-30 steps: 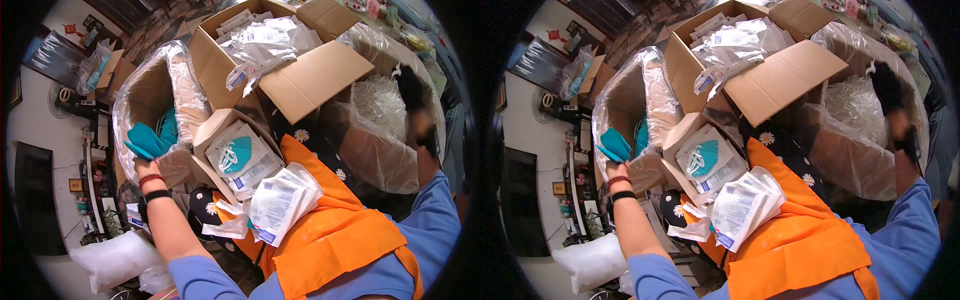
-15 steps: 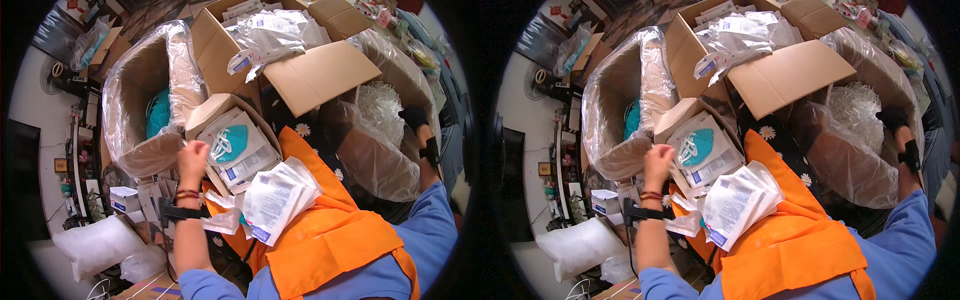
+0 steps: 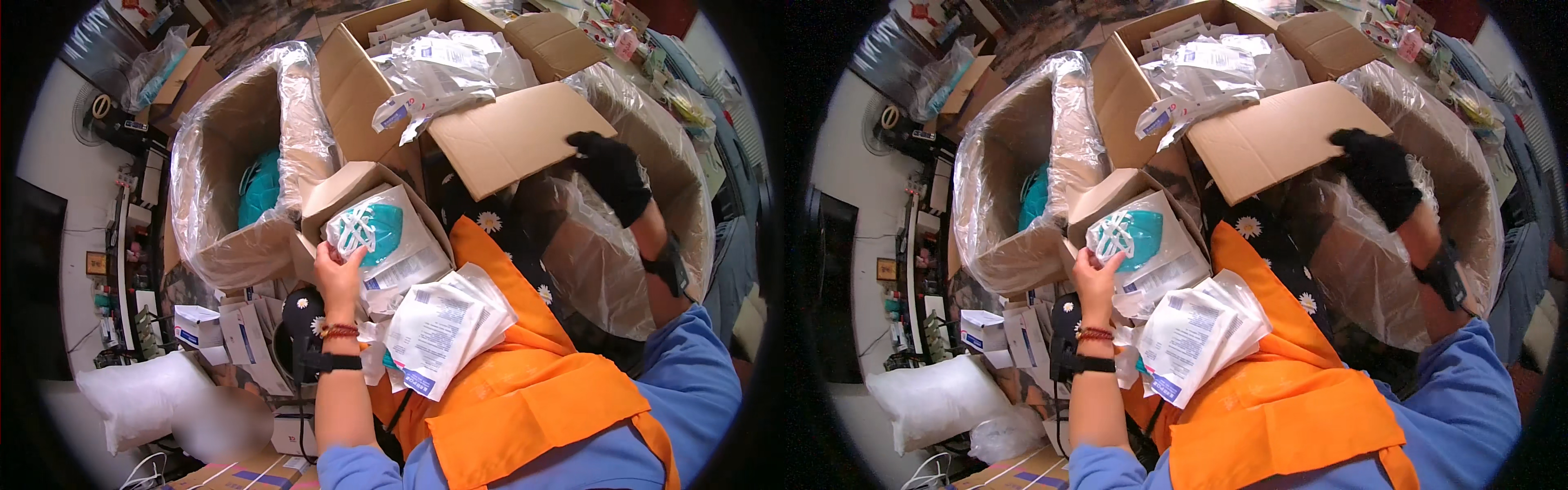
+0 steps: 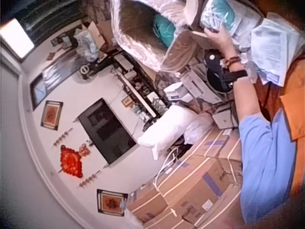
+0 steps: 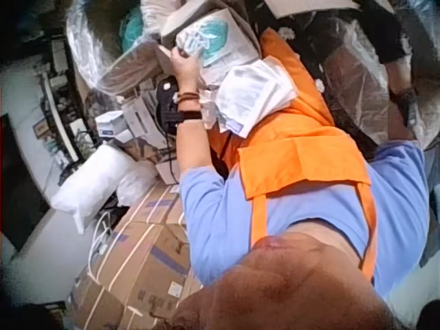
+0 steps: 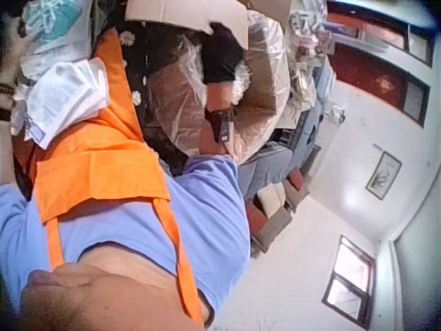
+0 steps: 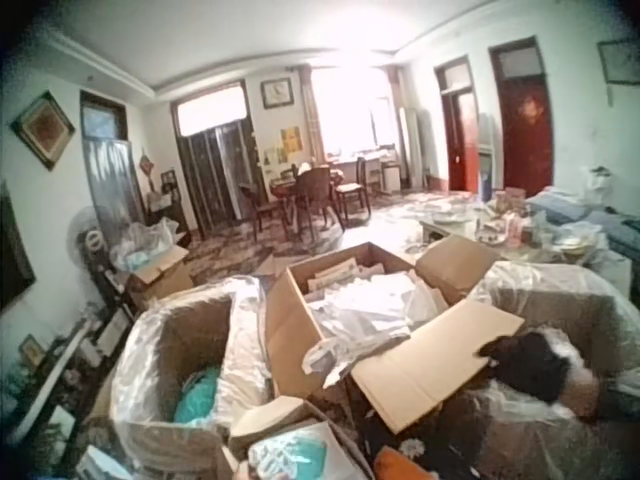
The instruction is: Sorting turquoise and white medical masks and packing them into individual plastic sleeves.
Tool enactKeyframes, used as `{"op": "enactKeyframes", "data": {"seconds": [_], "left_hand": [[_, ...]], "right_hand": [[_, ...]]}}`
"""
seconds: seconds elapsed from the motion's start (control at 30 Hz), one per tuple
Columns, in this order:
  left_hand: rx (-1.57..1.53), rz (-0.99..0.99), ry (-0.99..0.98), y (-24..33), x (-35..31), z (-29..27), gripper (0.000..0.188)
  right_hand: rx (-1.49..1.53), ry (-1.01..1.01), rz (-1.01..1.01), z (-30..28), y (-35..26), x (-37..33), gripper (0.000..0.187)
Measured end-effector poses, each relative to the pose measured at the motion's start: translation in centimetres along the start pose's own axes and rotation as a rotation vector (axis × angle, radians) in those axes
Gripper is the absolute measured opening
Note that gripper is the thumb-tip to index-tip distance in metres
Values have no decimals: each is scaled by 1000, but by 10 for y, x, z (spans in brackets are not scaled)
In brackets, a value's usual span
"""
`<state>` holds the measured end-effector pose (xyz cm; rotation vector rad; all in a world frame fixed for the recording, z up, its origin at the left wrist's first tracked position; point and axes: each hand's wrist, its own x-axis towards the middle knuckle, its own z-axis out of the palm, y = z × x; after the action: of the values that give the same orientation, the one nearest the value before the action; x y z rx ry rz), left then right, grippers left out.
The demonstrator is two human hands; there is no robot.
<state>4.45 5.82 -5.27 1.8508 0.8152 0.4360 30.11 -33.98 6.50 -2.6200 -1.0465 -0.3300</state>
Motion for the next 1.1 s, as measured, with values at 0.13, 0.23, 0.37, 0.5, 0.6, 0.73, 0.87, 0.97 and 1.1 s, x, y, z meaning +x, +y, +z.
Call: {"op": "enactKeyframes", "data": {"seconds": [0.13,0.23,0.37,0.5,0.6,0.73,0.87,0.97,1.1], "left_hand": [[-474,-123,-18,36,-19,-12,39],[-531,-148,-102,55,-30,-20,38],[-678,-78,-135,54,-34,-19,36],[-646,-151,43,26,-30,-22,28],[-626,-226,138,12,-30,-22,24],[-686,-203,57,20,-28,-16,21],[-427,-69,-14,22,-27,-10,24],[-362,-79,-8,22,-24,-5,27],[-485,-131,-7,27,-21,-4,32]], "right_hand": [[1603,-409,473,44,-95,36,57],[1138,-302,-68,90,-130,62,68],[1262,-674,383,94,-189,76,36],[1249,-450,327,119,-182,72,21],[1248,-349,385,113,-184,72,19],[1311,-381,377,107,-182,73,20],[1412,-454,458,100,-186,76,19],[1424,-465,405,104,-186,80,22],[1436,-578,413,88,-195,80,21]]}}
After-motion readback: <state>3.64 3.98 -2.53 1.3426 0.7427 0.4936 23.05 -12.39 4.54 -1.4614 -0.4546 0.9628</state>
